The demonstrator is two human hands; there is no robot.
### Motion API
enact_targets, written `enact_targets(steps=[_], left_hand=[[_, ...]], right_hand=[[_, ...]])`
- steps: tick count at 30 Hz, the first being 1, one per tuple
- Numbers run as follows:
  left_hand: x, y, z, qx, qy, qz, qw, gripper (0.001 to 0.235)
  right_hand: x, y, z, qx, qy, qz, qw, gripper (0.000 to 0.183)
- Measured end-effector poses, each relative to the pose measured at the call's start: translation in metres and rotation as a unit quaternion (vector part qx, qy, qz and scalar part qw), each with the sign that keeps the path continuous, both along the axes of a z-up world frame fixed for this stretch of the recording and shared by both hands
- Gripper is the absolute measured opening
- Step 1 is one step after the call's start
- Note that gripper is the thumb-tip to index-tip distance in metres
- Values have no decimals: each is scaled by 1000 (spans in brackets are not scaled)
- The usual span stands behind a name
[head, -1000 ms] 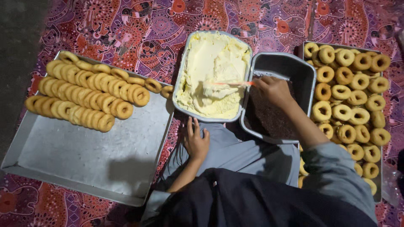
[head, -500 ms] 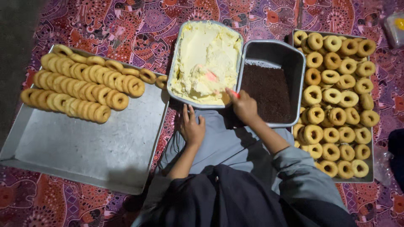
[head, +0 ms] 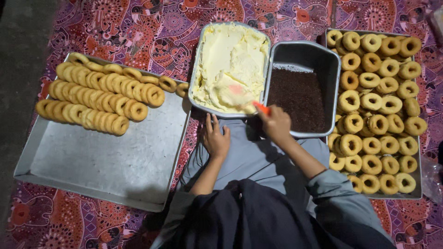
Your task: The person repeatedly picks up plain donuts, dips them into a pale cream, then rolls them in a dark granular topping before placing them on a tray. The process is repeated for many donuts in a consistent sequence.
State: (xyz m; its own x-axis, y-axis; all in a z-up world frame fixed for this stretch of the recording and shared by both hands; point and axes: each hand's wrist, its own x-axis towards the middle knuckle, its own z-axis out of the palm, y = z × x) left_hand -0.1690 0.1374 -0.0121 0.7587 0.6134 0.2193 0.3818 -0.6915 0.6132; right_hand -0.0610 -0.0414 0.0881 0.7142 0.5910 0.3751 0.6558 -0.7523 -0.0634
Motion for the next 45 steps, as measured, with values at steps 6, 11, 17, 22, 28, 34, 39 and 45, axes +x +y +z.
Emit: enact_targets(steps=[6, 11, 17, 22, 28, 34, 39, 45], left_hand=[[2, -1, 1, 5, -6, 7, 1000, 59], [2, -1, 0, 31, -33, 9, 999, 61], [0, -1, 2, -18, -5, -1, 1000, 60], [4, 2, 8, -20, -4, 0, 1000, 61], [-5, 6, -22, -77, -81, -45, 993, 61], [13, 51, -101, -401, -208, 177, 874, 26], [81, 174, -121, -218, -248, 185, 926, 27], [119, 223, -84, 55, -28, -32, 998, 46]], right_hand=[[12, 15, -45, 89, 165, -149, 971, 54], [-23, 33, -66, 119, 192, -6, 974, 64], [1, 15, -63, 28, 48, -92, 994, 52], [14, 40, -45, 124, 125, -89, 980, 53], [-4, 77, 29, -99, 208, 2, 973, 43], [61, 158, 95, 199, 60, 152, 966, 18], [60, 245, 56, 46, 39, 163, 985, 63], [39, 216, 10, 165, 122, 67, 976, 73]])
